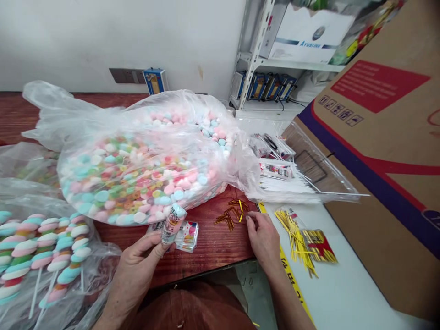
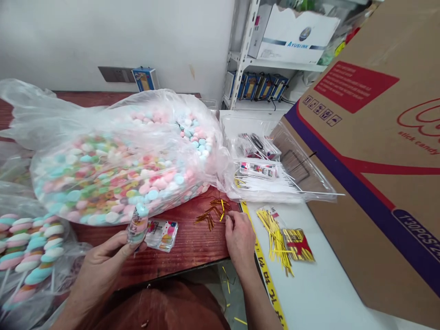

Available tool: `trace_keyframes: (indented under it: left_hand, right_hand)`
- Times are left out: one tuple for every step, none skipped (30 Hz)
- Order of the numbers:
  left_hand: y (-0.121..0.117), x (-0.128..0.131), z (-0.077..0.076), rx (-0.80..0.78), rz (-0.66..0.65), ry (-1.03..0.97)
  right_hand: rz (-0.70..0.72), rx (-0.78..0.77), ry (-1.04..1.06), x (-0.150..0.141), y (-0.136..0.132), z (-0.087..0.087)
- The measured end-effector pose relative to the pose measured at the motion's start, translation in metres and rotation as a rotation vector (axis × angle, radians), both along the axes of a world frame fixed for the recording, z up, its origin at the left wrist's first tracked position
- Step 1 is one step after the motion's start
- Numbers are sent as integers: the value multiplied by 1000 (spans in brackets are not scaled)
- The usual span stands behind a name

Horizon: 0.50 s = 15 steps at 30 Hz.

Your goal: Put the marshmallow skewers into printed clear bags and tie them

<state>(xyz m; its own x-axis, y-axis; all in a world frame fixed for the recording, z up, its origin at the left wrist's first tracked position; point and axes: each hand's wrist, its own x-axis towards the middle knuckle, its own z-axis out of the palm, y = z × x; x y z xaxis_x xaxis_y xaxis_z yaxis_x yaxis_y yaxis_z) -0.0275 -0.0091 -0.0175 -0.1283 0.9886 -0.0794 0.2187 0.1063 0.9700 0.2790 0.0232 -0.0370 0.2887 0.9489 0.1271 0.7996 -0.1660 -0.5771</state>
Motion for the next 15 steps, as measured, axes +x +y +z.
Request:
trace_keyframes:
  left_hand:
    - [1,1,0,5,4,15]
    - [2,2,0,12,9,24]
    - [2,3,1,13,9,29]
    - [3,5,2,13,7,32]
    - [3,6,2,13,3,31]
    - [3,6,3,11,-3,28]
    - [3,7,4,6,-8,23]
    - [3,7,4,1,-8,16]
    - [2,7,5,-4,-6,6]
    - [2,7,5,-8,-2,-3]
    - [1,6,5,-12,2,-10]
    - [1,6,5,-14,4,-15]
    - [1,6,5,-14,2,-19]
    - [1,6,6,-15,-2,-22]
    - [2,6,6,-17,-9,-25]
  right_hand:
    - [0,-4,-27,-2,4,0]
    - [-3,-7,-54,-5,8,0]
    - [-7,-12,-80,-9,13,0]
    - [-11,-17,-104,-13,18,1]
    - [-12,-24,-127,-18,23,2]
    - [-8,-31,-149,-23,28,4]
    - [3,-38,-169,-28,33,5]
    - [17,-43,-186,-32,38,7]
    - [31,-48,-202,-37,44,9]
    - [42,-52,-216,-41,49,10]
    - [46,-57,-228,-45,55,11]
    - [41,-62,-238,-48,62,12]
    - [28,-65,-247,-50,69,11]
    - [12,-66,-253,-52,76,10]
    - [-2,-62,-258,-53,84,9]
